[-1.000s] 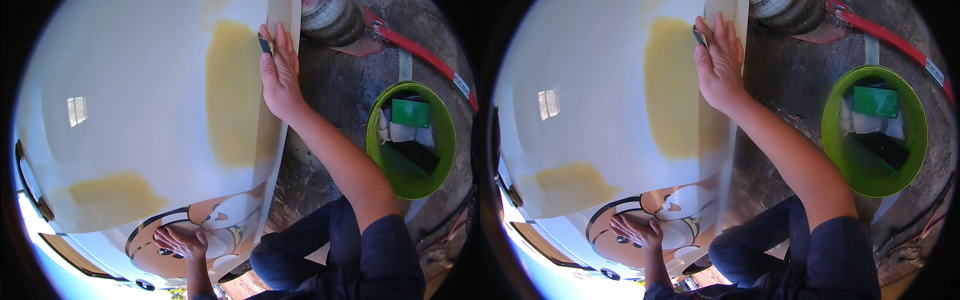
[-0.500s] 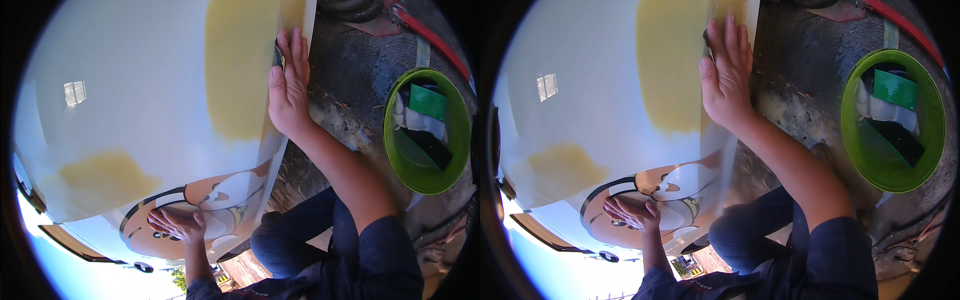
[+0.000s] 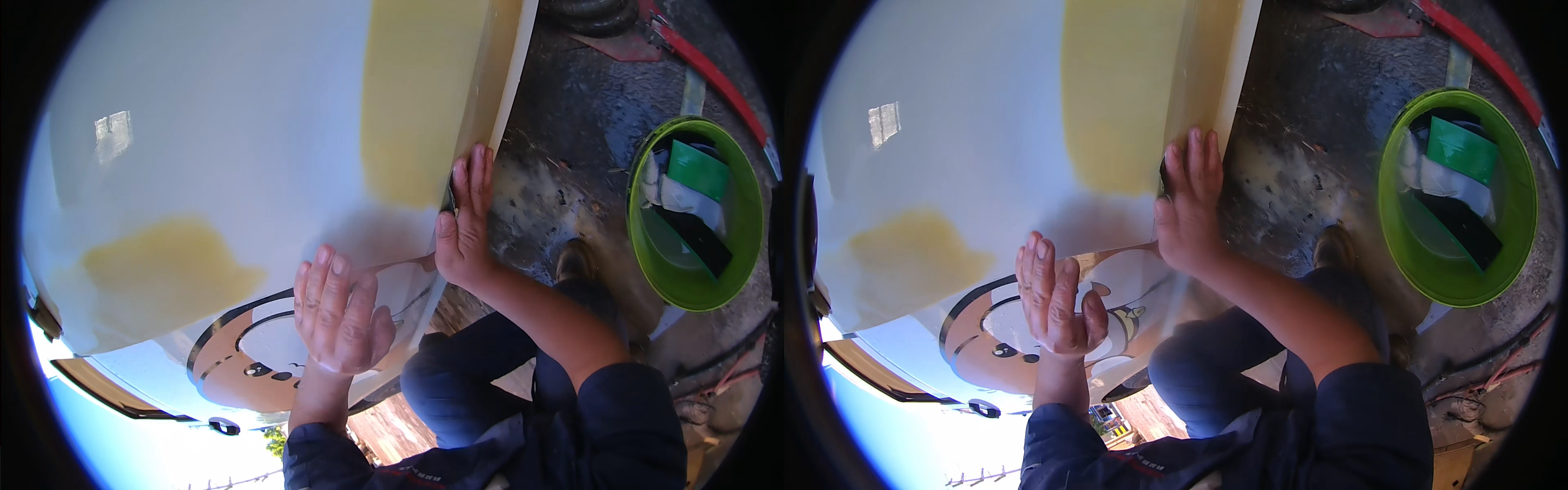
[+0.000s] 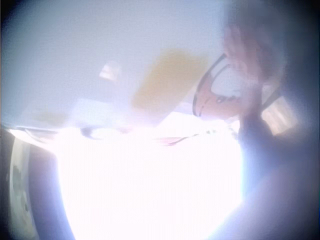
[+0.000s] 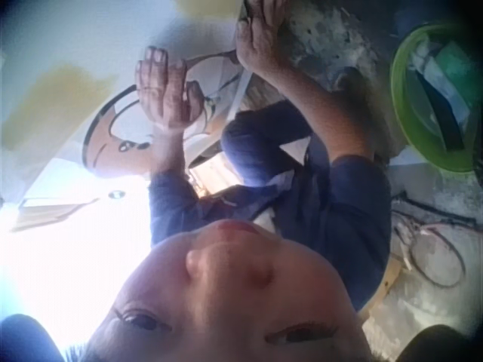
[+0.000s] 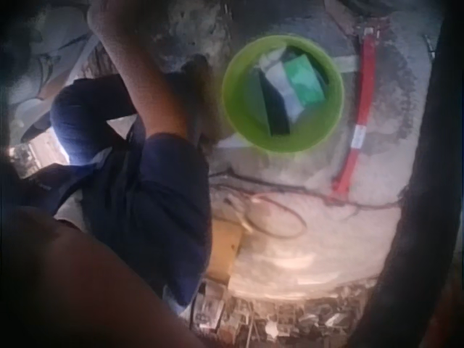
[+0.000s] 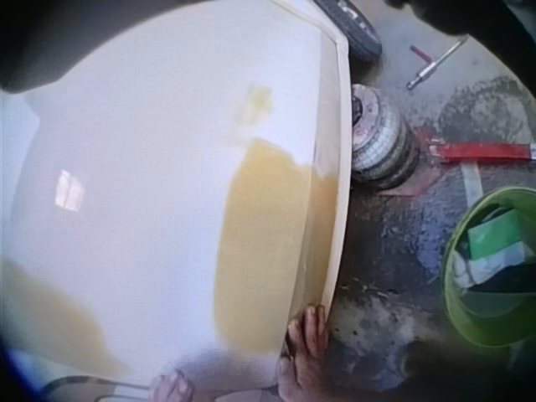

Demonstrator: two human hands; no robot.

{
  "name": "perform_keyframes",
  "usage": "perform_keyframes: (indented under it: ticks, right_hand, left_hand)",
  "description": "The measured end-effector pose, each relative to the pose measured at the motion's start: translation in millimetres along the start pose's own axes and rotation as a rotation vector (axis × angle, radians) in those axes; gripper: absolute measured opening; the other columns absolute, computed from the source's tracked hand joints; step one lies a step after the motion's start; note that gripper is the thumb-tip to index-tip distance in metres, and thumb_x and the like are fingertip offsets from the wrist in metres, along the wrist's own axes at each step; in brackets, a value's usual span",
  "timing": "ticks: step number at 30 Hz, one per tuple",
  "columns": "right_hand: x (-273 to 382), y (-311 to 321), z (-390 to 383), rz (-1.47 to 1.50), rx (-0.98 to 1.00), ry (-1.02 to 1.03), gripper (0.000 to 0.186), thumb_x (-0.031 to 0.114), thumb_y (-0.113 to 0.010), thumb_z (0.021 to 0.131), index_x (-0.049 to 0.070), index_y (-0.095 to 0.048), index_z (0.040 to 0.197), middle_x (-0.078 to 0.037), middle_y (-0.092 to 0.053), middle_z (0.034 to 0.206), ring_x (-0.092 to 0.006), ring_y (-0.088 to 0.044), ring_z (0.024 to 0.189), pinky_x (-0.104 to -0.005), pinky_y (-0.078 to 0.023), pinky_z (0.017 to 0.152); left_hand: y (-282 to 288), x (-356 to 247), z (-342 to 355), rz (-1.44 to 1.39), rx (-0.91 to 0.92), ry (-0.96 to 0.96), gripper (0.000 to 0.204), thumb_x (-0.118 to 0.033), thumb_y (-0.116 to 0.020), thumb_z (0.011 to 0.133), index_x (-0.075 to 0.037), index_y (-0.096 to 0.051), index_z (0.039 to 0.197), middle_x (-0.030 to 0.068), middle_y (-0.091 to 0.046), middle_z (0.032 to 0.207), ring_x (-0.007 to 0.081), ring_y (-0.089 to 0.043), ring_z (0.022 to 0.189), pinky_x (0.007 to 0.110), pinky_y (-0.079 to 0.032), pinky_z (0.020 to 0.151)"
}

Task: The person sands a yellow filler patch on a white car door using a sanding block and a cloth. They repeatedly dip the sanding block in a green bucket of water and wipe the surface while kneeling beside the vehicle.

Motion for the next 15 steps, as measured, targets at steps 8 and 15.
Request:
perform_keyframes:
  ticks: [8,15]
  right_hand:
    - [-17,9,27,-0.007,0.029,-0.205,0.066,0.044,-0.037,0.115,0.009,-0.032,0.171,-0.024,-0.014,0.179,-0.0493,-0.009,0.165,-0.0602,-0.010,0.130]
    - [-22,9,25,0.007,0.068,-0.115,0.066,0.048,-0.036,0.115,0.013,-0.033,0.171,-0.024,-0.015,0.179,-0.0515,-0.014,0.163,-0.0630,-0.013,0.128]
  left_hand:
    - [-30,14,108,0.249,0.011,-0.050,0.034,-0.002,-0.069,0.089,-0.002,-0.077,0.122,0.0149,-0.072,0.139,0.0350,-0.065,0.137,0.052,-0.044,0.121]
    - [-41,16,100,0.268,0.048,0.066,0.040,0.011,-0.060,0.093,-0.003,-0.077,0.127,0.0117,-0.073,0.140,0.0332,-0.062,0.142,0.054,-0.039,0.124]
Point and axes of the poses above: each hand's wrist, its own z-axis towards the middle knuckle, its own y-axis out of the back of the hand, x = y × z, the point moved 2 cm from there along z, towards the middle knuckle
